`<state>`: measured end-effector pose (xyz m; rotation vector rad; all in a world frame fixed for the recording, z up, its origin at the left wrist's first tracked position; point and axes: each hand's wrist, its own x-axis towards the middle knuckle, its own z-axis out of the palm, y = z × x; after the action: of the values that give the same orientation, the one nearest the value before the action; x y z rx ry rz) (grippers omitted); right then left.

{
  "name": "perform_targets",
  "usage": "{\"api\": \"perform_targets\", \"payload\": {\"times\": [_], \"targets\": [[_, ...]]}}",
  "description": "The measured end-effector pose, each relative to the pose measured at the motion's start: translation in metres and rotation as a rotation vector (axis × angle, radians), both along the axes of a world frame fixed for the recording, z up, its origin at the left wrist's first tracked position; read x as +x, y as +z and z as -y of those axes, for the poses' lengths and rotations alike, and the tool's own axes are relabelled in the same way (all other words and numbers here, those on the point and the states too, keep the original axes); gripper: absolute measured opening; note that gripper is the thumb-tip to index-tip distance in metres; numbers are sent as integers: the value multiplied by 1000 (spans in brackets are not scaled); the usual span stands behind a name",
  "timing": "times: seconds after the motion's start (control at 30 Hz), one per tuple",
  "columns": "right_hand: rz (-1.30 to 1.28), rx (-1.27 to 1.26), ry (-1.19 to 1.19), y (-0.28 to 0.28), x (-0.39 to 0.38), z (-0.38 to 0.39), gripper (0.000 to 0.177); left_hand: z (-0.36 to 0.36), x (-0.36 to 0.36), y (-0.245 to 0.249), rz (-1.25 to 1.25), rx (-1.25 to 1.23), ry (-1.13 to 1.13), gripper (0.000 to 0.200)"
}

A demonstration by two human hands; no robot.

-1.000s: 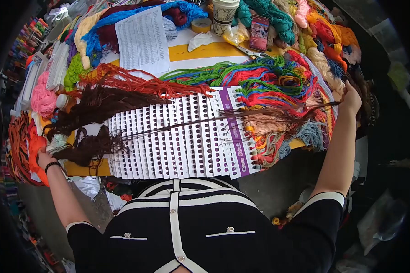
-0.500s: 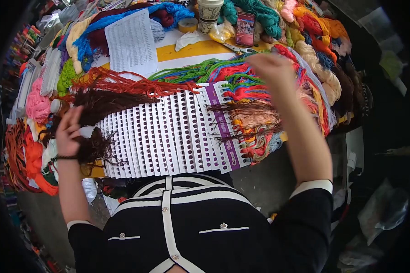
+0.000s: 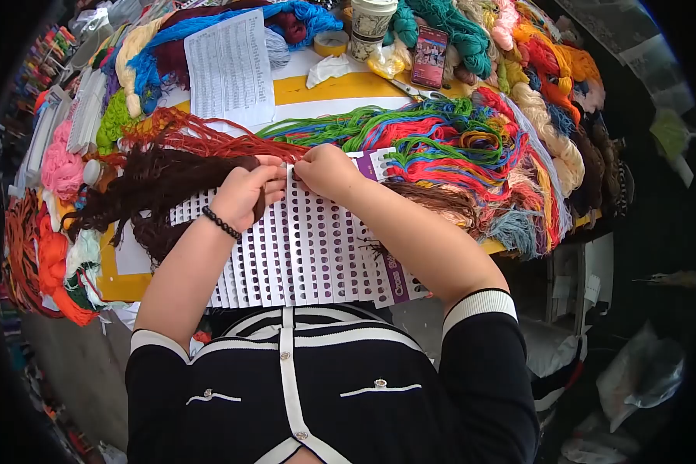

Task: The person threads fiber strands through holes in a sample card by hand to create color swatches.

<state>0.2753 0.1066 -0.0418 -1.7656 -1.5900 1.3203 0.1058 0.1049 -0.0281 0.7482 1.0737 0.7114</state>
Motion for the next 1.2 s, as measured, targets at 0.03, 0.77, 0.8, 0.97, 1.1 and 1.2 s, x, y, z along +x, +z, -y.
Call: {"api": "perform_targets", "payload": {"times": [0.03,0.77,0.8,0.97,1.1,1.2], "targets": [[-74,-40,-36,-3,1,-2,27,-1,3,-7,2,-4,1,23],[-233,-191,-41,8,2,1,21,-20,-19,-31,-643,607,-155,21],[-235,-189,-40,7,1,2,21,-21,-19,-32,-649,606,-155,22],[-63,-82,11,11,2,5,22,-18,-16,-29,-575,542,-128,18],[16,9,22,-4,5,2,20,-5,-15,-3,209,36,100,14],[-27,-8,-8,-2,4,3,19,-2,-10,7,337,27,146,17]]}}
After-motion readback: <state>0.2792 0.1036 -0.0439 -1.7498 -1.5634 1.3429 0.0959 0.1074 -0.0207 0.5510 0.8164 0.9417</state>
